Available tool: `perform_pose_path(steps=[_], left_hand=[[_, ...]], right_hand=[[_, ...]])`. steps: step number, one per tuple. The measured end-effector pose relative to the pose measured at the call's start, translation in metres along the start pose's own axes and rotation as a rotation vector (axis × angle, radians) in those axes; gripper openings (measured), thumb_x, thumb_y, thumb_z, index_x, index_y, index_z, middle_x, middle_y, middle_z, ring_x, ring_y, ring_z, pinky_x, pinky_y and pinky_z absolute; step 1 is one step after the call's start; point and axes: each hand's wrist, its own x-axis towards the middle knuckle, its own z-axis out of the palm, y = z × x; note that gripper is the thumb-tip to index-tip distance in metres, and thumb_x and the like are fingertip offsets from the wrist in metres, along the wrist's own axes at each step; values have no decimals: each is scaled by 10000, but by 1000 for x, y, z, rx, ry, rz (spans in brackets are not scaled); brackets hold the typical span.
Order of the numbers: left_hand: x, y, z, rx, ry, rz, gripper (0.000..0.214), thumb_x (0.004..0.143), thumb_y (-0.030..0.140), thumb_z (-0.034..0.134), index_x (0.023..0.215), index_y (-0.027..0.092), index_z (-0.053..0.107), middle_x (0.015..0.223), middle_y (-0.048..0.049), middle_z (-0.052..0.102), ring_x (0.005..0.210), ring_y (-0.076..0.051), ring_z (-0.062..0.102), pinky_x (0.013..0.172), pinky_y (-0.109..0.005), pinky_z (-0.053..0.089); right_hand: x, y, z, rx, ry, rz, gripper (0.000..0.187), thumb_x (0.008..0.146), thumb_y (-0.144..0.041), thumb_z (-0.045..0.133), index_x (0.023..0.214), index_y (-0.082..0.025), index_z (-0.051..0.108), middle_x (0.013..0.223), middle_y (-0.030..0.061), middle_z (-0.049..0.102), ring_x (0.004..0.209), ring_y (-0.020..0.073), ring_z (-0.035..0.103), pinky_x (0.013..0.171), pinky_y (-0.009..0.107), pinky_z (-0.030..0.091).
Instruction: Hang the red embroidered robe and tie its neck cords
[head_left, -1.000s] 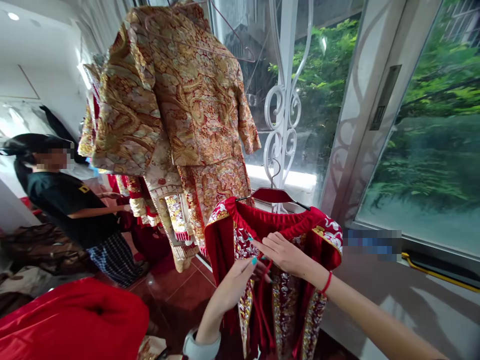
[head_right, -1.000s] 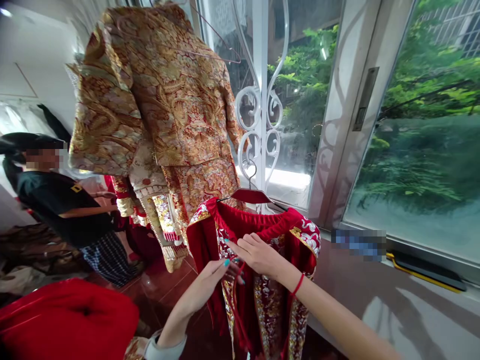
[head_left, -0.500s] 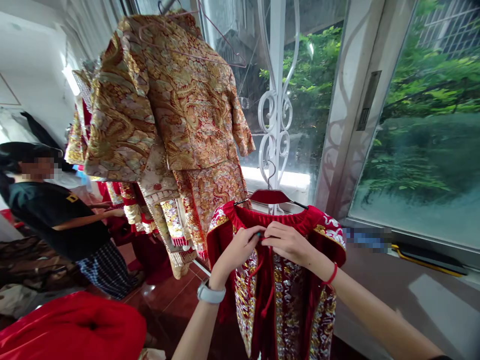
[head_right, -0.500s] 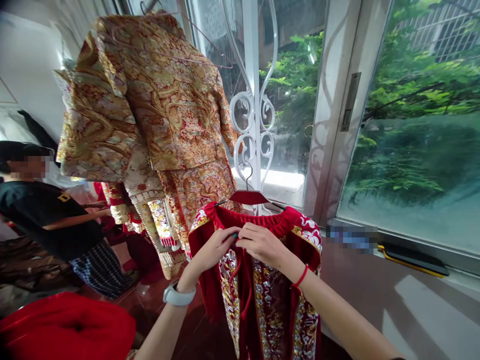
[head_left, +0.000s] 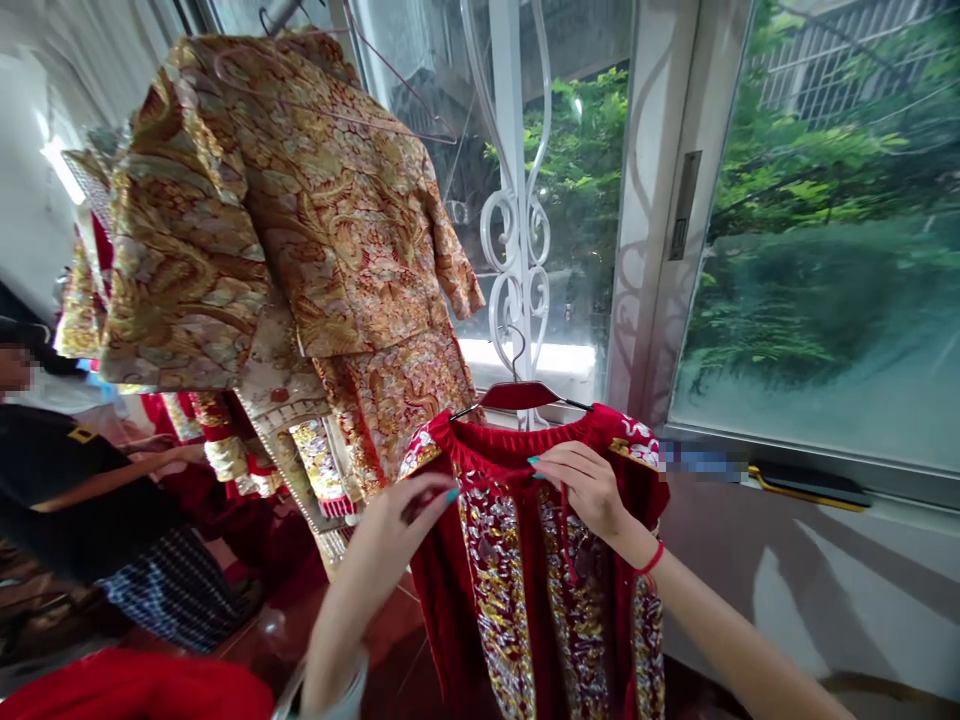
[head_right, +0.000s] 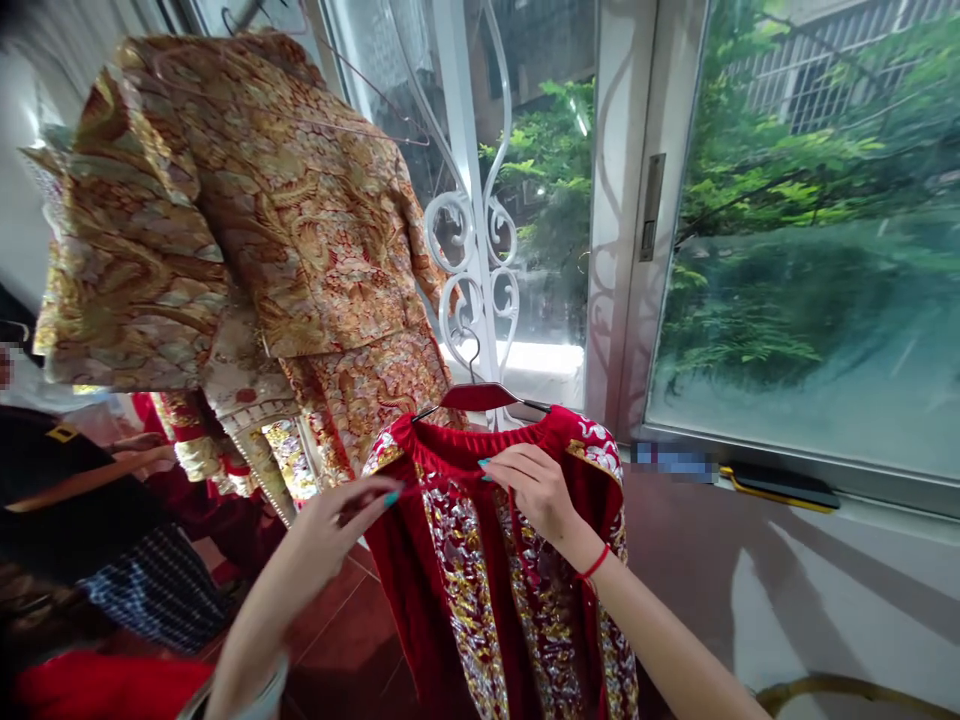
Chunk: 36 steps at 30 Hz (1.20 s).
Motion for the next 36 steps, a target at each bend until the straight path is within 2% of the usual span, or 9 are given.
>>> perform_pose_path(steps=[7, 13, 16, 19, 24, 28, 31, 34, 36], left_hand=[[-67, -56, -49, 319, 401, -3, 450, 753, 639, 580, 612, 217, 643, 630, -20, 661, 593, -178, 590, 562, -249, 470], [-80, -104, -49, 260, 518, -102, 514, 741, 712, 568, 640, 209, 611, 622, 3, 606, 585, -153, 552, 566, -229, 469], [-71, -129, -27, 269, 526, -205, 445, 776, 646, 563, 676, 215, 616, 629, 0, 612, 591, -166, 560, 574, -247, 473], [-60, -133, 15, 317, 533, -222, 337, 813, 536, 534, 712, 226, 622, 707, -26, 638, 663, -208, 597, 630, -303, 495], [-43, -88, 113, 425, 800, -58, 243, 842, 376, 516, 993, 214, 617, 1046, -119, 605, 1009, -310, 572, 894, -479, 452], [-12, -59, 174, 209, 576, -27, 310, 854, 289, 514, 1148, 202, 559, 1084, -117, 594, 1037, -277, 576, 905, -436, 482], [16, -58, 194, 132, 487, -139, 364, 853, 254, 494, 1206, 170, 520, 1118, -137, 605, 1072, -292, 586, 908, -446, 490], [33, -61, 200, 156, 468, -192, 327, 868, 257, 484, 1183, 192, 544, 1116, -122, 626, 1069, -290, 599, 899, -435, 492], [38, -61, 200, 168, 475, -206, 283, 890, 264, 460, 1141, 197, 570, 1105, -114, 638, 1051, -277, 608, 897, -420, 491]], right_hand=[[-24, 1, -30, -31, 104, 372, 181, 889, -140, 606, 926, -247, 747, 808, 37, 726, 754, 189, 635, 680, 338, 543], [-42, 28, -52, -100, 122, 598, 160, 876, -232, 605, 828, -237, 757, 819, 39, 738, 746, 193, 673, 726, 337, 549], [-53, 37, -55, -149, 149, 733, 163, 847, -278, 614, 828, -224, 767, 853, 57, 754, 781, 225, 692, 764, 367, 553], [-71, 37, -52, -51, 17, 891, 196, 836, -339, 620, 829, -213, 770, 837, 68, 764, 741, 244, 702, 715, 367, 562], [-94, 33, -45, 80, -127, 959, 218, 855, -288, 573, 955, -213, 751, 919, 70, 757, 816, 246, 704, 764, 378, 567], [-88, 13, -29, -71, 120, 968, 274, 852, -251, 535, 1077, -183, 675, 961, 100, 709, 809, 235, 678, 741, 381, 570], [-72, -10, 0, 85, 224, 1032, 211, 868, -268, 516, 1004, -173, 645, 930, 110, 699, 781, 224, 681, 643, 320, 578], [-57, -19, 36, 329, 46, 1081, 235, 881, -264, 472, 975, -165, 664, 810, 84, 708, 662, 211, 680, 552, 301, 560], [-50, -14, 58, 232, 17, 1062, 253, 864, -230, 460, 952, -153, 685, 841, 106, 722, 728, 238, 693, 646, 351, 572]])
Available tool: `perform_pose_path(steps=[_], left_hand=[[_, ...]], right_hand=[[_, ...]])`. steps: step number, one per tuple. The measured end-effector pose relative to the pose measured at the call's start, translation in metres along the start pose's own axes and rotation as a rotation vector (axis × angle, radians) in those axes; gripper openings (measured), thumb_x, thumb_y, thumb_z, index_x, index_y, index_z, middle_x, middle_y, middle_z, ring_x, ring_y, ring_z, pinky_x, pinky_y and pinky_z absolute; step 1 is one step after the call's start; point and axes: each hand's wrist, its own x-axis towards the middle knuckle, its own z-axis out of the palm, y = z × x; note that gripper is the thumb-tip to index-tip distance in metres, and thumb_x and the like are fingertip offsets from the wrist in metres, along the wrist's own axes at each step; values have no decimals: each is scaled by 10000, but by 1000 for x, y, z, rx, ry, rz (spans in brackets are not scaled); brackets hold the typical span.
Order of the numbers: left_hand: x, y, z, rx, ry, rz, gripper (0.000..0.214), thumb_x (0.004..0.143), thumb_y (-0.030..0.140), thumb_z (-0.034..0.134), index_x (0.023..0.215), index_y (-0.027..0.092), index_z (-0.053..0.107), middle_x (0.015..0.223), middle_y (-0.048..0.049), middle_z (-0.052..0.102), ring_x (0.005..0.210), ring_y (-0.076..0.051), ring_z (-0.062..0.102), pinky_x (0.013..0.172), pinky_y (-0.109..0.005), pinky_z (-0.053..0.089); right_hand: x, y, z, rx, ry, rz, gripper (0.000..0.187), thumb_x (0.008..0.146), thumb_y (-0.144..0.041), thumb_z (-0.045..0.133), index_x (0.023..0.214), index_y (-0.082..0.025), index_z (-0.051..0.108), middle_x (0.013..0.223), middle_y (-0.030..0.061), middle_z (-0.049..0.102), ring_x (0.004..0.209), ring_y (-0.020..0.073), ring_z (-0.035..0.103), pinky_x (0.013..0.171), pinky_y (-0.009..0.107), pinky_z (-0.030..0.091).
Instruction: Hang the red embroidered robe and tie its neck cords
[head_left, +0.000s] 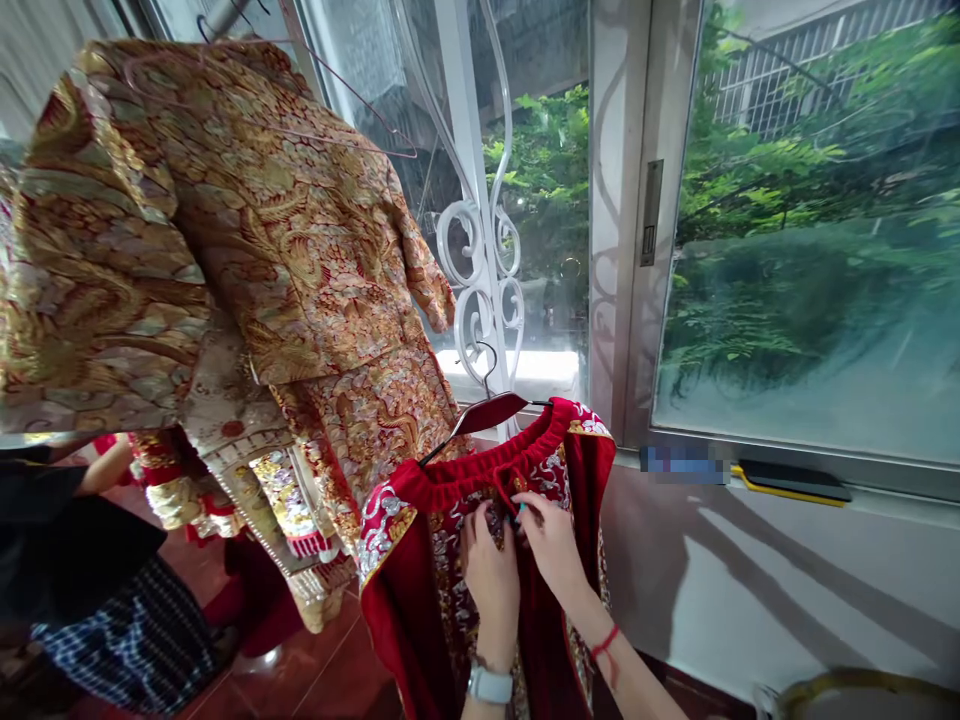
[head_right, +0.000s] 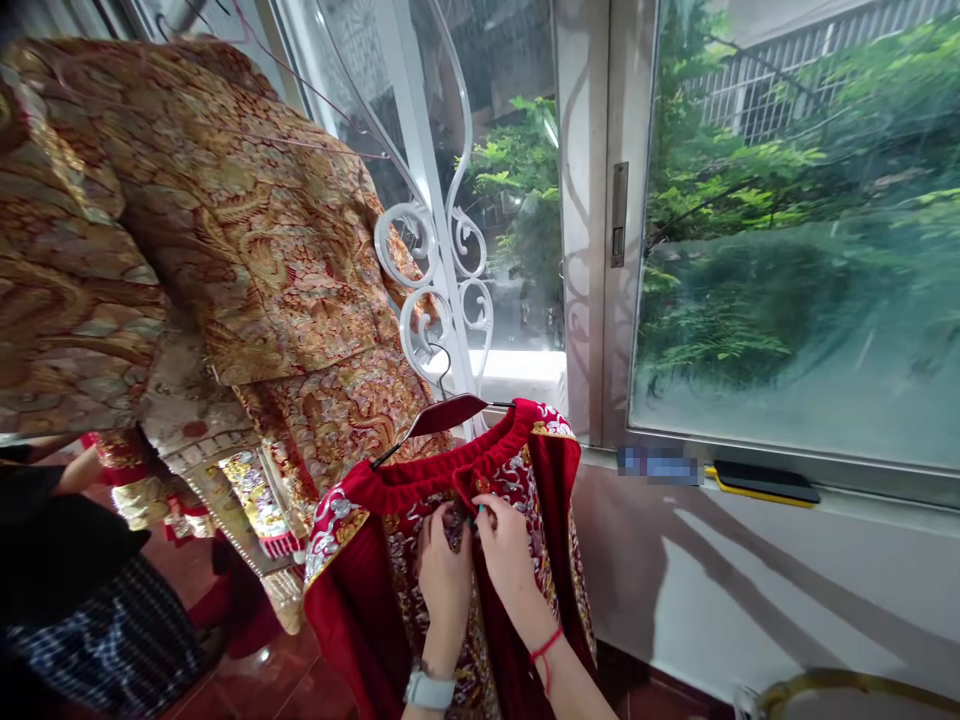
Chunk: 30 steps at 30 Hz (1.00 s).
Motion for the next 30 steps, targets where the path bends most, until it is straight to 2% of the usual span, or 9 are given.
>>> perform_pose_path(steps=[3, 6, 10, 15, 19, 22, 25, 28, 30], left_hand=[[1, 2, 0, -10, -11, -15, 268, 921, 256, 394, 1072, 186, 604, 1056, -114, 655, 982, -257, 632, 860, -401, 502], [0, 0, 0, -34, -19, -11, 287, 931, 239, 360, 1054, 188, 613, 1045, -113, 664, 935, -241, 646, 817, -379, 509], [-4, -7, 3, -34, -15, 20, 263, 928, 230, 379, 1052, 199, 609, 1064, -110, 663, 946, -233, 647, 820, -360, 503], [-3, -9, 10, 50, -7, -15, 220, 894, 237, 454, 1034, 203, 621, 1041, -108, 675, 926, -250, 657, 782, -362, 504], [-5, -7, 12, 129, -19, 28, 264, 812, 325, 605, 1041, 197, 629, 1088, -124, 672, 1005, -289, 648, 833, -386, 511], [-12, -5, 8, 101, -69, 83, 327, 785, 366, 640, 1056, 184, 631, 1081, -135, 688, 1007, -302, 660, 847, -398, 523], [-21, -4, 2, 12, -169, 147, 307, 796, 363, 615, 1047, 187, 637, 1022, -129, 714, 936, -286, 690, 777, -364, 541], [-30, -3, -3, -83, -304, 179, 285, 806, 239, 530, 1066, 203, 640, 969, -103, 732, 856, -254, 706, 724, -326, 535], [-33, -3, -5, -144, -297, 138, 335, 811, 166, 444, 1075, 215, 643, 963, -99, 735, 846, -240, 705, 732, -318, 528]], right_hand=[[20, 8, 19, -183, 111, -56, 191, 823, -195, 501, 867, -145, 681, 898, 147, 725, 828, 270, 683, 803, 420, 538], [34, 16, 25, -191, 30, -31, 146, 828, -193, 516, 809, -155, 656, 838, 135, 719, 761, 250, 669, 759, 389, 526], [43, 18, 24, -143, -27, -16, 132, 835, -192, 523, 788, -161, 642, 807, 116, 723, 708, 220, 661, 694, 334, 514], [45, 8, 6, -164, -135, -93, 144, 802, -132, 536, 689, -185, 608, 684, 37, 677, 615, 170, 607, 628, 275, 467], [38, -6, -16, -379, -246, -117, 203, 772, -56, 522, 631, -197, 559, 633, 24, 630, 594, 166, 577, 594, 265, 406], [28, -16, -30, -459, -285, -78, 249, 771, -38, 495, 590, -208, 509, 600, 15, 593, 565, 158, 548, 570, 264, 364], [18, -22, -36, -354, -339, 29, 282, 782, -85, 472, 532, -208, 431, 534, -15, 510, 504, 129, 461, 535, 263, 317], [10, -27, -35, -106, -410, 192, 290, 774, -183, 476, 503, -208, 375, 473, -52, 393, 462, 98, 359, 497, 248, 269], [8, -32, -30, 73, -424, 289, 270, 751, -257, 493, 510, -209, 380, 469, -67, 359, 443, 81, 298, 470, 241, 229]])
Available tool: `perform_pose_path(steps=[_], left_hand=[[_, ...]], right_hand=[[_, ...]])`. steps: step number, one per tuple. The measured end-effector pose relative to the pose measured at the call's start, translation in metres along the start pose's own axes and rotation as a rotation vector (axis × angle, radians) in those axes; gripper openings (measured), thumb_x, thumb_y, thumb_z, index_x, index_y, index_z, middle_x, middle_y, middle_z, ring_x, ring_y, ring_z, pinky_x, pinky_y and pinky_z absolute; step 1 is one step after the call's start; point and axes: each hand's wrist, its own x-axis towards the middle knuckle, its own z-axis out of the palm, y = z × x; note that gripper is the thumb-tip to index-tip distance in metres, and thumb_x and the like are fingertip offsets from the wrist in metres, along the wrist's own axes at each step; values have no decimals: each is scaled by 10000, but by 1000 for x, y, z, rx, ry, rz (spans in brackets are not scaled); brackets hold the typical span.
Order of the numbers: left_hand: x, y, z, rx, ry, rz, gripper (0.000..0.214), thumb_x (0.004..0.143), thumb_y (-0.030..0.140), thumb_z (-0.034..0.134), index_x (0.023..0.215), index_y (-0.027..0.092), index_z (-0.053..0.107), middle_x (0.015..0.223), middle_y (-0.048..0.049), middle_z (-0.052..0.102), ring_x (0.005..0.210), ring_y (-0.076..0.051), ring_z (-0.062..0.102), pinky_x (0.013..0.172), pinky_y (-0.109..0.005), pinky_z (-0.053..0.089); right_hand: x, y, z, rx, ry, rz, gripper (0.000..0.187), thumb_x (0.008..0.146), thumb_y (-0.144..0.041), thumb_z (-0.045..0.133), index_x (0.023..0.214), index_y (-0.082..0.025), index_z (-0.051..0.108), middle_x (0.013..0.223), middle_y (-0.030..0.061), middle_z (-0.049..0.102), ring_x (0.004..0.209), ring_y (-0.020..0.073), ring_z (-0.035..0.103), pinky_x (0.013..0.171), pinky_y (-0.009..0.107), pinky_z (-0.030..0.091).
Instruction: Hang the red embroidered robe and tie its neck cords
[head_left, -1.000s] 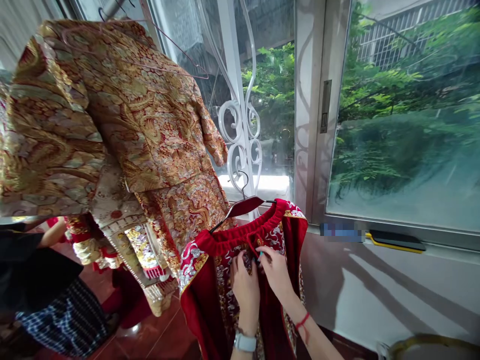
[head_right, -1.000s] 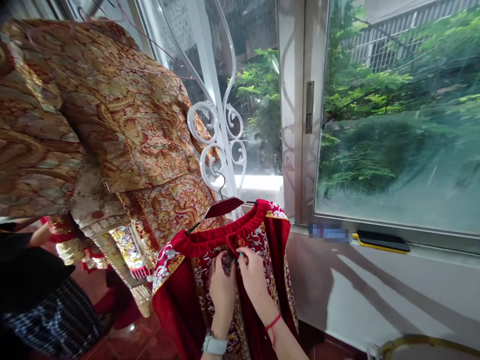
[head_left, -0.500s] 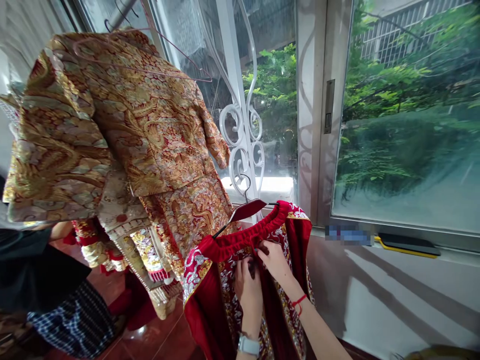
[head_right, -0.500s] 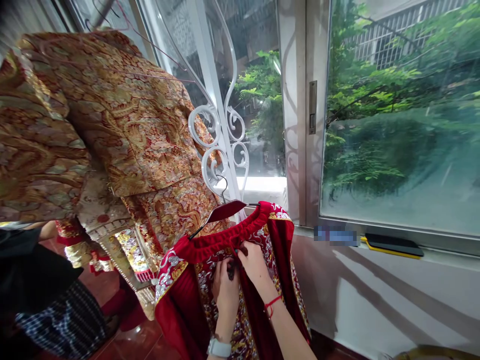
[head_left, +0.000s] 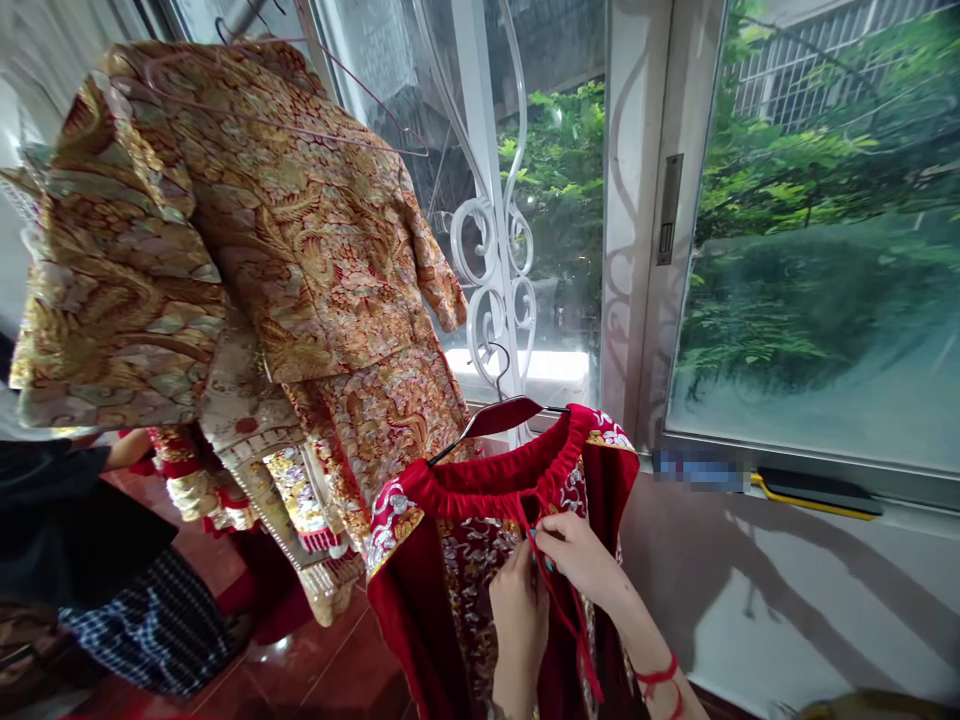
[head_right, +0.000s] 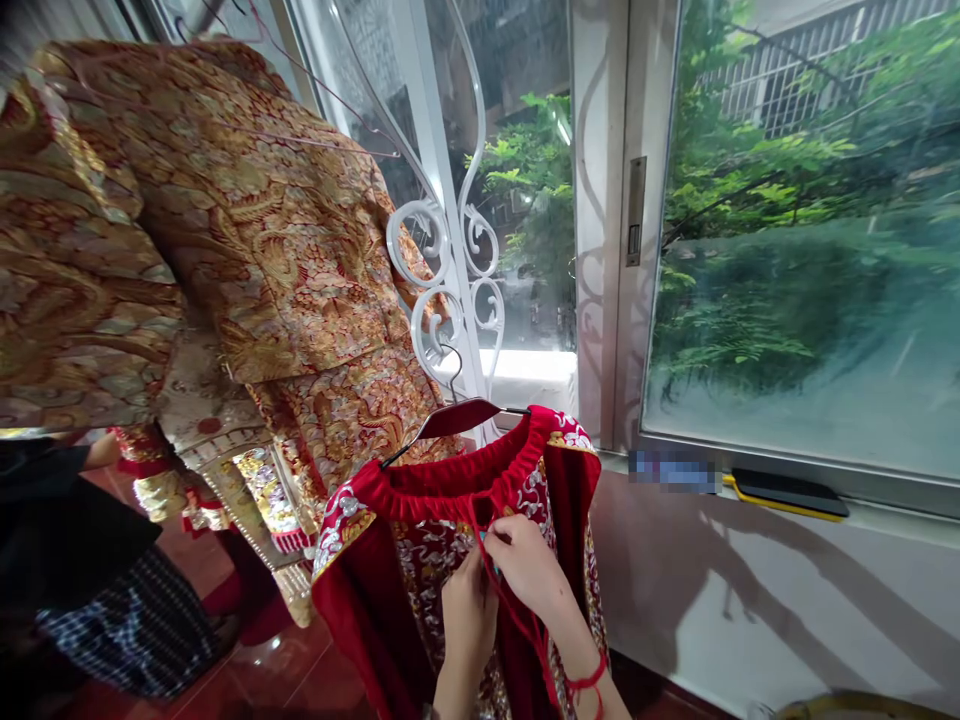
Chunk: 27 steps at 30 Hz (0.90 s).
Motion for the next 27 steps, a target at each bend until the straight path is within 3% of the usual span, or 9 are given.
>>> perform_pose_path(steps=[4, 7, 9, 12, 15, 18, 22, 24, 27], left_hand=[[-7, -5, -7, -134, 71, -13, 280, 882, 234, 382, 943, 220, 654, 824, -83, 703, 731, -206, 662, 738, -310, 517], [-14, -9, -17, -226, 58, -74, 266, 906, 366, 423, 829, 208, 623, 726, -55, 647, 659, -193, 606, 687, -305, 507], [-18, -9, -22, -354, 42, -151, 305, 908, 452, 443, 882, 198, 609, 728, -43, 627, 665, -191, 595, 661, -299, 500], [-17, -3, -27, -624, 28, -219, 400, 917, 523, 412, 1110, 199, 548, 910, -63, 644, 772, -193, 626, 710, -304, 514], [2, 7, -30, -740, -18, -185, 456, 869, 541, 497, 1181, 208, 507, 1070, -83, 627, 896, -193, 627, 777, -300, 504], [34, 14, -33, -673, -25, -239, 436, 824, 524, 539, 1090, 179, 547, 944, -65, 626, 800, -187, 607, 685, -293, 474], [70, 16, -32, -522, 173, -296, 263, 757, 434, 623, 808, 190, 540, 750, -13, 558, 702, -181, 534, 693, -314, 419], [77, 17, -30, -510, 237, -294, 214, 750, 378, 636, 756, 210, 504, 739, -1, 532, 710, -182, 506, 727, -323, 395], [75, 18, -28, -550, 274, -275, 136, 751, 318, 607, 727, 220, 516, 756, -3, 516, 757, -192, 490, 768, -324, 375]], right_hand=[[-3, -12, 12, 248, -24, 116, 266, 728, -370, 518, 544, -216, 403, 477, -80, 347, 409, 63, 210, 429, 243, 147], [-10, -15, 13, 154, 11, 30, 322, 801, -411, 505, 566, -218, 397, 498, -70, 357, 431, 82, 273, 439, 242, 217], [-15, -11, 10, -27, 145, -112, 298, 847, -429, 521, 649, -211, 473, 581, -38, 467, 509, 116, 403, 507, 254, 327], [-14, -1, 8, -245, 389, -277, 179, 830, -395, 598, 855, -219, 575, 847, 31, 615, 711, 182, 556, 671, 302, 437], [-4, 11, 10, -249, 286, -346, 121, 853, -326, 540, 822, -213, 569, 842, 39, 624, 768, 201, 591, 734, 326, 466], [5, 22, 7, -92, 153, -307, 136, 869, -330, 491, 854, -210, 553, 821, 28, 637, 719, 187, 611, 681, 307, 493], [15, 27, 4, -63, 305, -226, 255, 857, -383, 501, 994, -192, 601, 991, 89, 691, 867, 227, 657, 822, 360, 501], [24, 23, 8, -143, 337, -257, 244, 839, -368, 523, 966, -191, 635, 1009, 101, 699, 939, 246, 644, 901, 382, 463], [36, 13, 18, -161, 355, -278, 188, 818, -360, 542, 846, -202, 640, 904, 78, 688, 870, 236, 623, 880, 379, 449]])
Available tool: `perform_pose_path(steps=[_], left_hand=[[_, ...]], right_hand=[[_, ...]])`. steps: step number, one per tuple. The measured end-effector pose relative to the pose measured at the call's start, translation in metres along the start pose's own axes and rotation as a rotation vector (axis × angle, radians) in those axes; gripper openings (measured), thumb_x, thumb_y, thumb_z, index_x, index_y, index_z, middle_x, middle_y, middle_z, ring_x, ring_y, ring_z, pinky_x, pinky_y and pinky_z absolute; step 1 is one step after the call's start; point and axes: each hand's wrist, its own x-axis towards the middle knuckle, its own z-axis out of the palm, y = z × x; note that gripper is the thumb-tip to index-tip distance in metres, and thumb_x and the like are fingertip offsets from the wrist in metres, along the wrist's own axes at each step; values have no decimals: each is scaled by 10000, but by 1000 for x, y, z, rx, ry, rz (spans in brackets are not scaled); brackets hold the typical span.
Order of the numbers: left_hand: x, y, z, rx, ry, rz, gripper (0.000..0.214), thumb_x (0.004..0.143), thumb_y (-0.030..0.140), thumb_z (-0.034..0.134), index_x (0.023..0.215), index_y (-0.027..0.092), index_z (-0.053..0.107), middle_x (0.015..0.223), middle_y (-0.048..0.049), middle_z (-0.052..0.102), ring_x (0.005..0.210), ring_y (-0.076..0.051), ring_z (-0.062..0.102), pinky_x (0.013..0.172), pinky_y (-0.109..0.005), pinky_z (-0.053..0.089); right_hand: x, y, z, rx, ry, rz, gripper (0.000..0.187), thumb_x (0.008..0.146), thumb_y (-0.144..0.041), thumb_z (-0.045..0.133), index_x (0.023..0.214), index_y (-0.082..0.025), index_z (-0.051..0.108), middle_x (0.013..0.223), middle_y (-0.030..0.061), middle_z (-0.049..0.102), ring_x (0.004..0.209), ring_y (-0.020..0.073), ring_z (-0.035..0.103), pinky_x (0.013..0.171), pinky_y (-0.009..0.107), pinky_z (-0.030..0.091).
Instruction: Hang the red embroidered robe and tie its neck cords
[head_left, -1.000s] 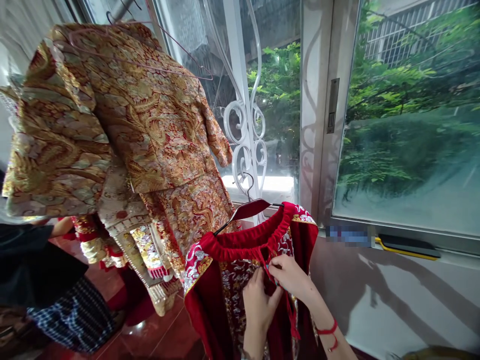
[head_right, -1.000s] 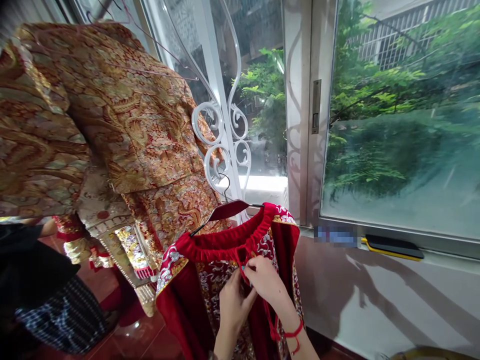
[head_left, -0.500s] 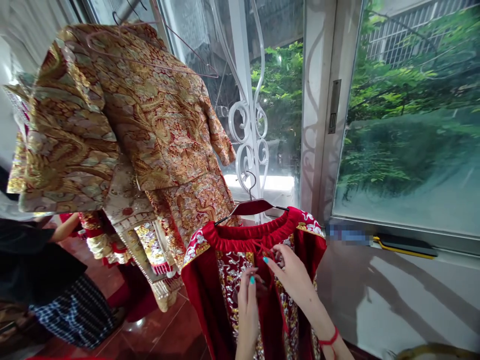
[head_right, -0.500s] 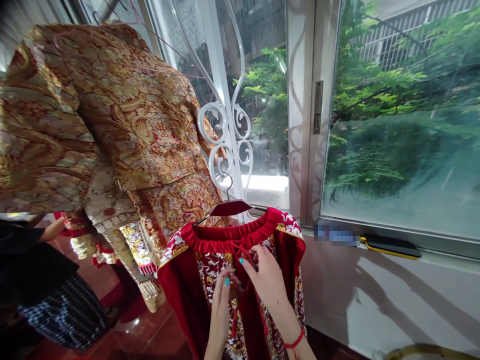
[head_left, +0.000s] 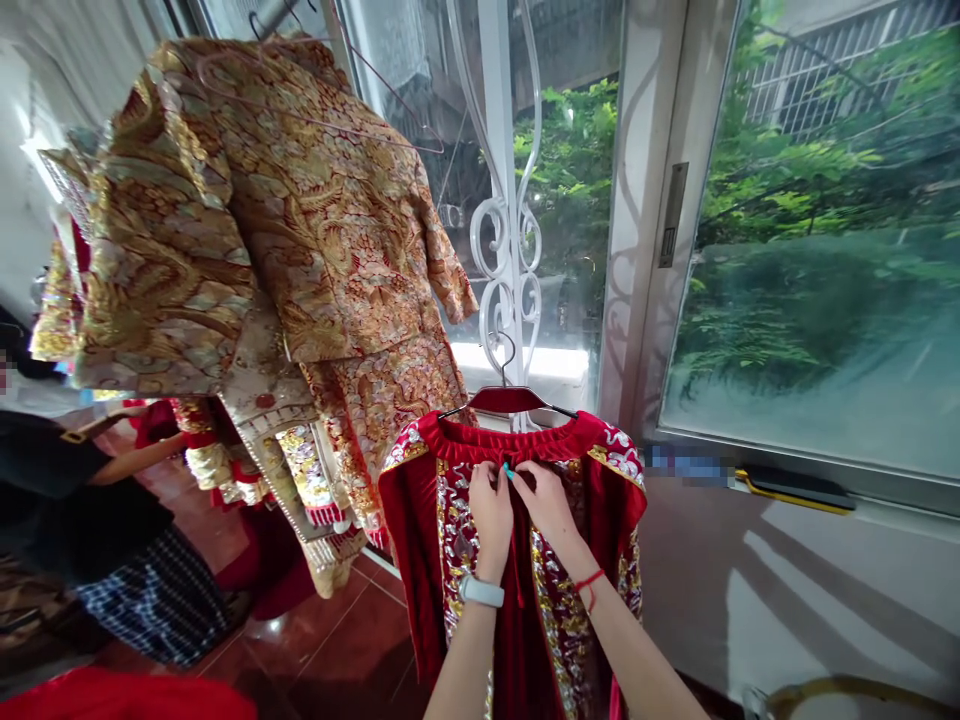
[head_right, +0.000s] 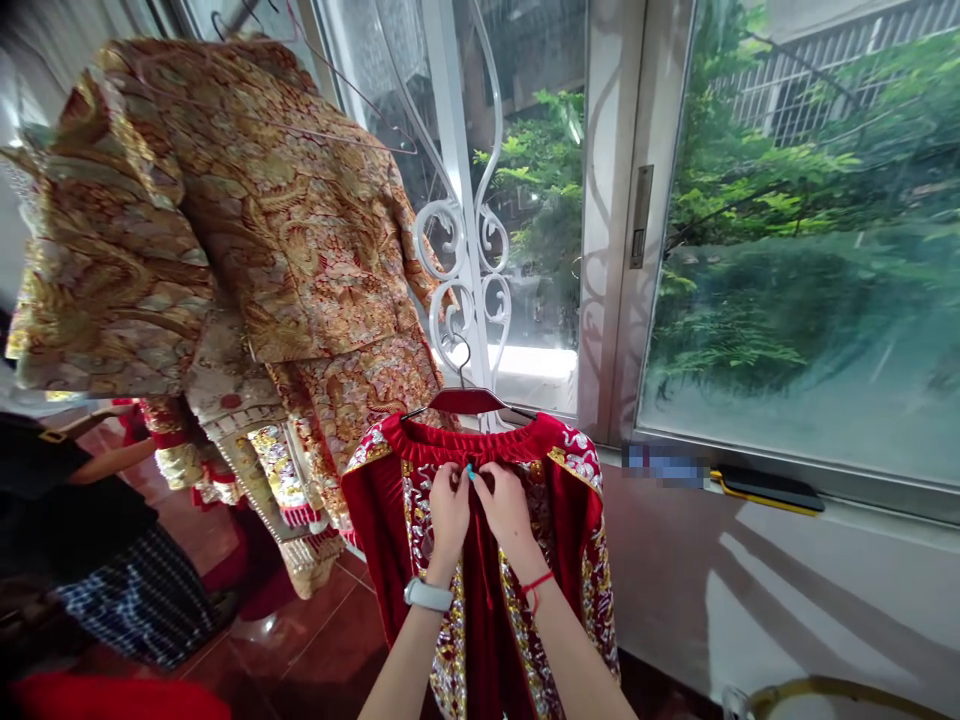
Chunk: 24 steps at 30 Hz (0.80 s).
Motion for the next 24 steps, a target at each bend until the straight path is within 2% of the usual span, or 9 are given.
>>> perform_pose_path(steps=[3, 5, 7, 10, 13, 15, 17, 22, 24], left_hand=[[-6, 4, -9, -104, -61, -22, 132, 722, 322, 605, 697, 216, 530, 756, -4, 515, 772, -186, 482, 782, -310, 375], [-10, 10, -20, -188, -139, -58, 175, 708, 349, 604, 654, 211, 509, 708, 4, 500, 731, -171, 474, 754, -297, 388], [-14, 19, -33, -268, -222, -99, 205, 709, 363, 591, 633, 206, 484, 662, 13, 478, 671, -153, 461, 701, -287, 407], [-19, 37, -51, -535, -273, -269, 144, 710, 279, 605, 679, 188, 498, 665, 14, 470, 636, -128, 458, 657, -261, 426], [-23, 59, -65, -822, -282, -493, 67, 735, 151, 594, 707, 156, 533, 681, -3, 487, 628, -113, 467, 636, -239, 434], [-24, 73, -73, -894, -319, -554, 104, 782, 116, 546, 685, 148, 531, 658, -3, 466, 584, -105, 437, 582, -236, 421], [-25, 83, -80, -944, -350, -571, 174, 827, 108, 499, 658, 150, 513, 633, 11, 421, 543, -95, 393, 530, -232, 393], [-28, 85, -92, -902, -254, -638, 280, 881, 69, 390, 630, 147, 485, 623, 9, 393, 518, -85, 351, 466, -211, 340], [-29, 85, -94, -905, -255, -626, 275, 886, 71, 388, 640, 144, 488, 629, 6, 398, 527, -87, 364, 469, -212, 352]], right_hand=[[5, -8, 4, 235, -77, 134, 170, 744, -379, 627, 737, -217, 575, 792, 21, 621, 776, 190, 571, 798, 329, 454], [3, -12, -2, 404, -173, 271, 235, 727, -424, 634, 700, -224, 513, 707, -16, 548, 654, 147, 514, 659, 287, 450], [-1, -18, -13, 473, -275, 362, 328, 761, -492, 582, 636, -228, 432, 585, -51, 436, 497, 103, 387, 492, 252, 366], [-5, -34, -36, 531, -467, 429, 430, 768, -540, 592, 588, -228, 357, 509, -94, 297, 425, 57, 194, 404, 224, 188], [-5, -60, -58, 634, -624, 510, 470, 688, -499, 731, 615, -216, 363, 520, -113, 283, 435, 34, 152, 406, 214, 117], [-7, -73, -69, 693, -618, 523, 489, 669, -468, 774, 630, -215, 358, 520, -121, 266, 437, 28, 144, 407, 212, 104], [-13, -78, -75, 742, -549, 519, 498, 665, -464, 790, 639, -214, 359, 520, -125, 249, 437, 26, 138, 405, 208, 107], [-35, -60, -84, 792, -414, 654, 562, 550, -511, 847, 622, -205, 382, 500, -134, 226, 429, 16, 112, 391, 193, 99], [-38, -56, -88, 800, -391, 649, 527, 556, -502, 854, 651, -194, 437, 503, -135, 230, 430, 17, 113, 391, 187, 102]])
